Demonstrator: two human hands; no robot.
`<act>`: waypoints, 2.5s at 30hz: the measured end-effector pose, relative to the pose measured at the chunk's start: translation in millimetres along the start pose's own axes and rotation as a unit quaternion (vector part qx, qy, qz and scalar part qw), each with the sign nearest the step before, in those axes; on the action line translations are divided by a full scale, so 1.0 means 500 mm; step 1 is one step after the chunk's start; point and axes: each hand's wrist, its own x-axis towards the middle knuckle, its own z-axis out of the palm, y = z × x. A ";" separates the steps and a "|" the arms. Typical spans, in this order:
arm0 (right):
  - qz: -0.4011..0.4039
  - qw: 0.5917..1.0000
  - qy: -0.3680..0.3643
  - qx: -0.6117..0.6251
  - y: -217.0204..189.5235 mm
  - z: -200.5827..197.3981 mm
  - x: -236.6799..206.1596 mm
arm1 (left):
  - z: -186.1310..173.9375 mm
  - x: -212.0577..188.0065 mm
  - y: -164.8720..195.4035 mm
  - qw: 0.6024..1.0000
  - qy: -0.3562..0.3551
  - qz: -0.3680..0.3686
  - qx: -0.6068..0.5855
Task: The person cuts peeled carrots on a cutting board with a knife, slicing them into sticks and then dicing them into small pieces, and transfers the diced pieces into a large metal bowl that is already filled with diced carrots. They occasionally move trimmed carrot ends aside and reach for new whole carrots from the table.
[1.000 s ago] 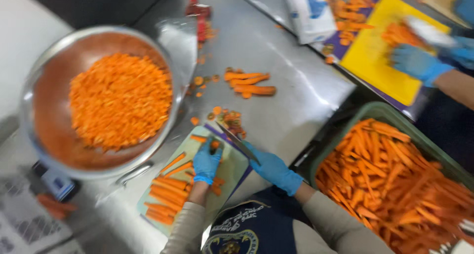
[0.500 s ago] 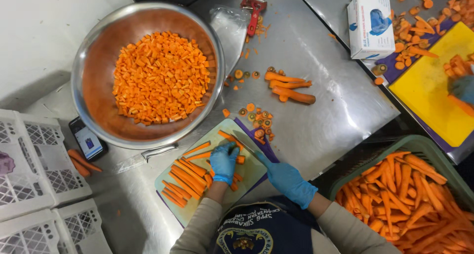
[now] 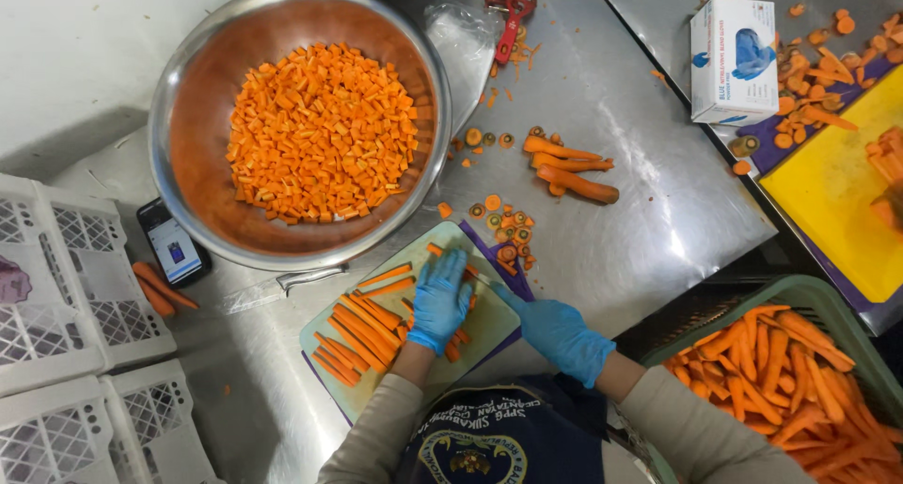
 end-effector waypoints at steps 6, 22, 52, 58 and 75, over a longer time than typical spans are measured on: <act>0.027 0.995 -0.101 0.008 0.008 0.010 0.032 | 0.016 -0.007 -0.012 0.995 -0.087 0.013 -0.045; -0.031 0.995 0.059 0.072 0.103 0.047 -0.002 | -0.038 0.029 -0.043 0.996 -0.085 -0.002 0.017; 0.051 0.965 0.119 0.230 0.080 0.212 0.045 | -0.073 -0.016 -0.031 0.961 -0.228 0.135 0.074; 0.040 0.968 0.131 0.212 0.059 0.228 0.034 | -0.079 -0.099 -0.024 0.993 -0.108 -0.015 0.053; -0.003 0.964 0.223 0.145 -0.005 0.146 0.143 | -0.016 -0.027 0.038 0.998 0.007 -0.065 -0.011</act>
